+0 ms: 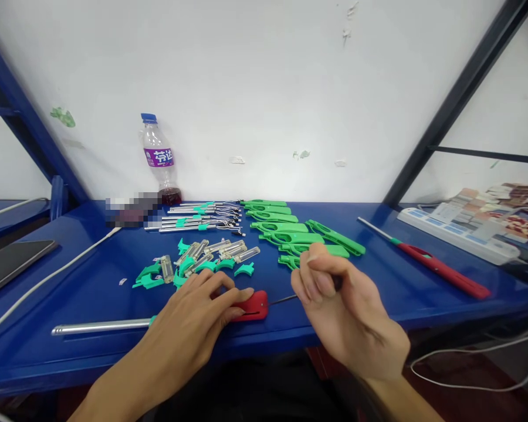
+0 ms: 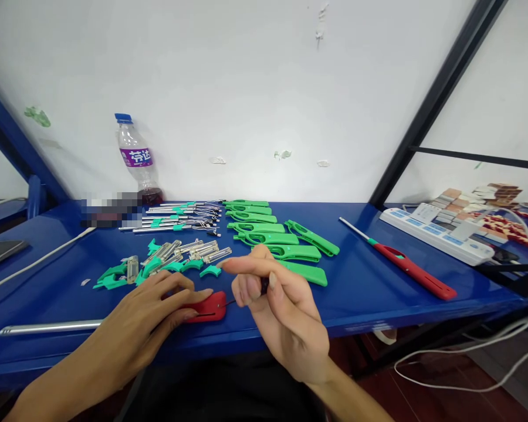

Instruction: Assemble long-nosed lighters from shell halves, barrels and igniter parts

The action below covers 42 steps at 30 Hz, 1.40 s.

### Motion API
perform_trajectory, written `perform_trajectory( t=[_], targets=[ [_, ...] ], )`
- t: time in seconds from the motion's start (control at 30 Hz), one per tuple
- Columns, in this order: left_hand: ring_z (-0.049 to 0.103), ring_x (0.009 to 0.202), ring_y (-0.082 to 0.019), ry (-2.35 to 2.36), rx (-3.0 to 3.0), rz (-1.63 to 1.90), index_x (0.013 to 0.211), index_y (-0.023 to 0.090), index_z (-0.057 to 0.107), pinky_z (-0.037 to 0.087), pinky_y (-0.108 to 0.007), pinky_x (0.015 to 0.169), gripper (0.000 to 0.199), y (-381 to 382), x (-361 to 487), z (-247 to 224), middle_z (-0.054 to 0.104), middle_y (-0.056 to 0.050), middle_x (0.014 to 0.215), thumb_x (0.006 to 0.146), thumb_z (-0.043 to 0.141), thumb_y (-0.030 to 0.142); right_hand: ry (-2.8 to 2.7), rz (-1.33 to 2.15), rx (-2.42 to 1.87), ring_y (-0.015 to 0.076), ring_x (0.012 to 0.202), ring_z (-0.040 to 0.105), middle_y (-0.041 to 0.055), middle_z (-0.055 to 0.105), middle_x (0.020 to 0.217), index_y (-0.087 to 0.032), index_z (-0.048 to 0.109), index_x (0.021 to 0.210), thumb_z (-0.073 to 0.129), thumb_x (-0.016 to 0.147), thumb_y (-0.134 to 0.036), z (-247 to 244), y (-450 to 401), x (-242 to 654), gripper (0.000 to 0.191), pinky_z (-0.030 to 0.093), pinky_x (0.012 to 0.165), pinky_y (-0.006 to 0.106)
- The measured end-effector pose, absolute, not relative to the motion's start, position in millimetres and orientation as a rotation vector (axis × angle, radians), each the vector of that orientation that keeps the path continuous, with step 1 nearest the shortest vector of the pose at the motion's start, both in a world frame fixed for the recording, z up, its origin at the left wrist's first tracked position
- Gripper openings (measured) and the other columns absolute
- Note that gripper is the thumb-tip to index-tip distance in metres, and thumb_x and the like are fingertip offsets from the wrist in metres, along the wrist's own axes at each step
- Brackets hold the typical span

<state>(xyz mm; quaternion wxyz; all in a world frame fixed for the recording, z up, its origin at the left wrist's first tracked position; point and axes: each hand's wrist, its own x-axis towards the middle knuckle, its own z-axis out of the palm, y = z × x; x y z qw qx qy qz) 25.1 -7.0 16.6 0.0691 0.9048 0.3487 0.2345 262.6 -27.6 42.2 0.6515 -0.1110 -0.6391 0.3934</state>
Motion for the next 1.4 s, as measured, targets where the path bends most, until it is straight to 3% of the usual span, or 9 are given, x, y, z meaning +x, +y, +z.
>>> perform_trajectory(
  t=[0.23, 0.53, 0.77, 0.97, 1.17, 1.3, 1.4],
  targets=[
    [0.053, 0.095, -0.023, 1.047, 2.707, 0.693, 0.135, 0.032, 0.065, 0.044, -0.038, 0.083, 0.037, -5, 23, 16, 0.06, -0.004, 0.11, 0.114, 0.034, 0.028, -1.261, 1.047, -0.321, 0.0221, 0.074, 0.035, 0.0037, 0.036, 0.081, -0.03, 0.081, 0.118, 0.052, 0.102, -0.038, 44, -32, 260, 0.035, 0.039, 0.065, 0.036],
    [0.053, 0.097, -0.023, 1.031, 2.695, 0.687, 0.136, 0.033, 0.064, 0.045, -0.04, 0.087, 0.038, -4, 23, 13, 0.06, -0.004, 0.111, 0.115, 0.032, 0.029, -1.319, 1.085, -0.244, 0.0197, 0.078, 0.038, 0.0035, 0.036, 0.087, -0.026, 0.078, 0.125, 0.045, 0.108, -0.031, 39, -30, 260, 0.038, 0.04, 0.07, 0.036],
    [0.054, 0.097, -0.024, 1.055, 2.713, 0.65, 0.137, 0.032, 0.064, 0.048, -0.041, 0.087, 0.04, -4, 24, 12, 0.06, -0.005, 0.111, 0.114, 0.033, 0.026, -1.56, 0.724, -0.473, 0.0213, 0.087, 0.05, 0.0048, 0.051, 0.091, -0.033, 0.076, 0.129, 0.051, 0.11, -0.035, 49, -19, 253, 0.032, 0.047, 0.077, 0.039],
    [0.054, 0.099, -0.025, 1.068, 2.746, 0.609, 0.136, 0.03, 0.064, 0.05, -0.042, 0.089, 0.038, -4, 24, 14, 0.061, -0.006, 0.113, 0.112, 0.036, 0.02, -1.694, 0.527, -0.539, 0.0187, 0.089, 0.058, 0.0005, 0.065, 0.092, -0.034, 0.078, 0.121, 0.069, 0.101, -0.023, 66, -2, 246, 0.025, 0.051, 0.08, 0.036],
    [0.056, 0.097, -0.025, 1.055, 2.792, 0.608, 0.137, 0.028, 0.063, 0.052, -0.04, 0.085, 0.04, -5, 24, 16, 0.062, -0.006, 0.11, 0.111, 0.035, 0.017, -1.711, 0.469, -0.595, 0.0159, 0.097, 0.068, -0.0012, 0.076, 0.105, -0.03, 0.075, 0.111, 0.056, 0.107, -0.018, 68, -6, 247, 0.023, 0.053, 0.085, 0.032],
    [0.057, 0.095, -0.025, 1.045, 2.841, 0.67, 0.135, 0.027, 0.065, 0.052, -0.038, 0.082, 0.039, -3, 25, 12, 0.064, -0.006, 0.108, 0.114, 0.032, 0.032, -1.882, 0.378, -0.835, 0.02, 0.114, 0.065, 0.0036, 0.071, 0.114, -0.026, 0.078, 0.105, 0.062, 0.105, -0.022, 93, -12, 256, 0.016, 0.05, 0.095, 0.034],
    [0.058, 0.096, -0.024, 1.004, 2.837, 0.688, 0.131, 0.028, 0.066, 0.051, -0.037, 0.083, 0.041, -2, 25, 11, 0.064, -0.005, 0.109, 0.111, 0.038, 0.05, -1.948, 0.345, -0.986, 0.0179, 0.098, 0.066, 0.0017, 0.07, 0.101, -0.028, 0.08, 0.101, 0.067, 0.103, -0.027, 108, -16, 263, 0.013, 0.05, 0.085, 0.032]
  ],
)
